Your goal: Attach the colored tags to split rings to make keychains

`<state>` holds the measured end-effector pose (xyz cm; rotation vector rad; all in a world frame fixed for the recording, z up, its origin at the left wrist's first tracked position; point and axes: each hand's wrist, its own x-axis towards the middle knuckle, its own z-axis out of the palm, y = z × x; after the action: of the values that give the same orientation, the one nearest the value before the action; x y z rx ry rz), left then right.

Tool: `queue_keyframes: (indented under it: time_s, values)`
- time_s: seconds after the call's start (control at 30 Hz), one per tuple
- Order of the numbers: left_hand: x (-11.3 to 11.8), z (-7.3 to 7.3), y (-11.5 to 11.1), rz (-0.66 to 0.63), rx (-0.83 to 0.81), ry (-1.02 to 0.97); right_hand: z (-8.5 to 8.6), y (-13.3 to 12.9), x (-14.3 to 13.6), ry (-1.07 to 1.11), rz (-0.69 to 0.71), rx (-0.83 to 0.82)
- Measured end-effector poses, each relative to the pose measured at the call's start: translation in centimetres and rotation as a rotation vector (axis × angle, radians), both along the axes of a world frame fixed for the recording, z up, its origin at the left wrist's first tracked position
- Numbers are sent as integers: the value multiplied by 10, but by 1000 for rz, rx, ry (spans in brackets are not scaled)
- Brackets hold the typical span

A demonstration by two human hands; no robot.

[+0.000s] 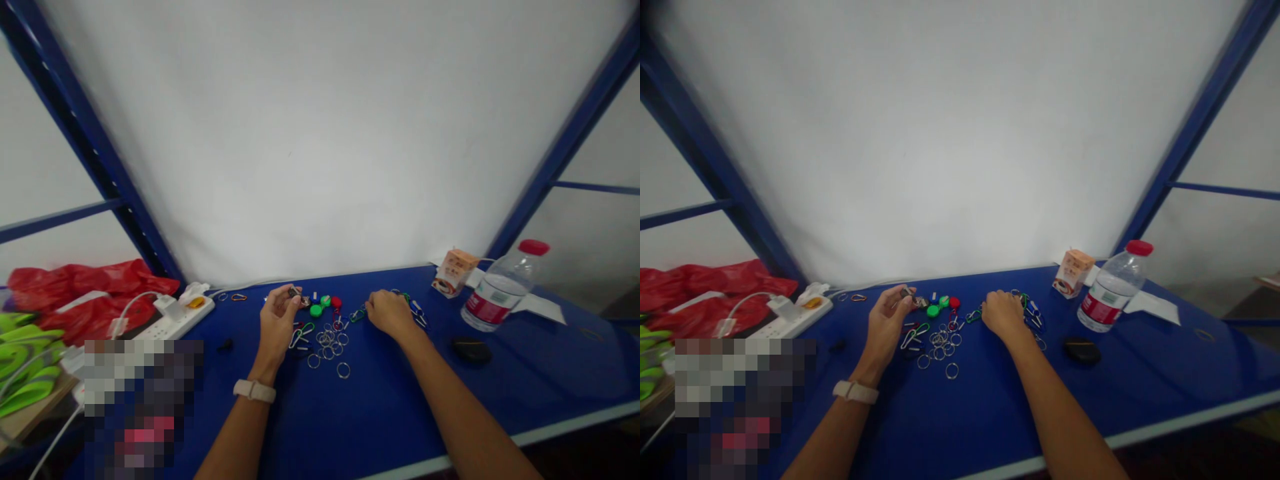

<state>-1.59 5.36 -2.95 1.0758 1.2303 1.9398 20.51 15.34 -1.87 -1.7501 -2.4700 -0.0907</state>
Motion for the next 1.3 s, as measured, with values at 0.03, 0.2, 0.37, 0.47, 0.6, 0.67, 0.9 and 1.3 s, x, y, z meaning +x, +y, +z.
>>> queue_keyframes:
  time_s: [0.03, 0.2, 0.37, 0.47, 0.6, 0.67, 0.9, 1.3]
  values:
    - [1, 0, 0, -15, -5, -3, -1, 0, 0, 1, -14, 14]
    - [5, 2, -1, -91, -18, 5, 2, -6, -8, 151, 37, 108]
    - [9, 2, -1, -170, -32, 2, 7, -25, -28, 572, 452, 58]
    - [11, 3, -3, -191, -46, 4, 5, -37, -38, 716, 592, -51]
    - [13, 4, -4, -196, -54, -13, -1, -46, -46, 783, 675, -168]
    - [13, 4, -4, -199, -60, -23, -3, -47, -47, 801, 675, -180]
    - [15, 8, -5, -218, -72, -54, -5, -47, -50, 902, 642, -152]
    - [17, 9, -7, -259, -94, -72, -10, -44, -55, 983, 600, -187]
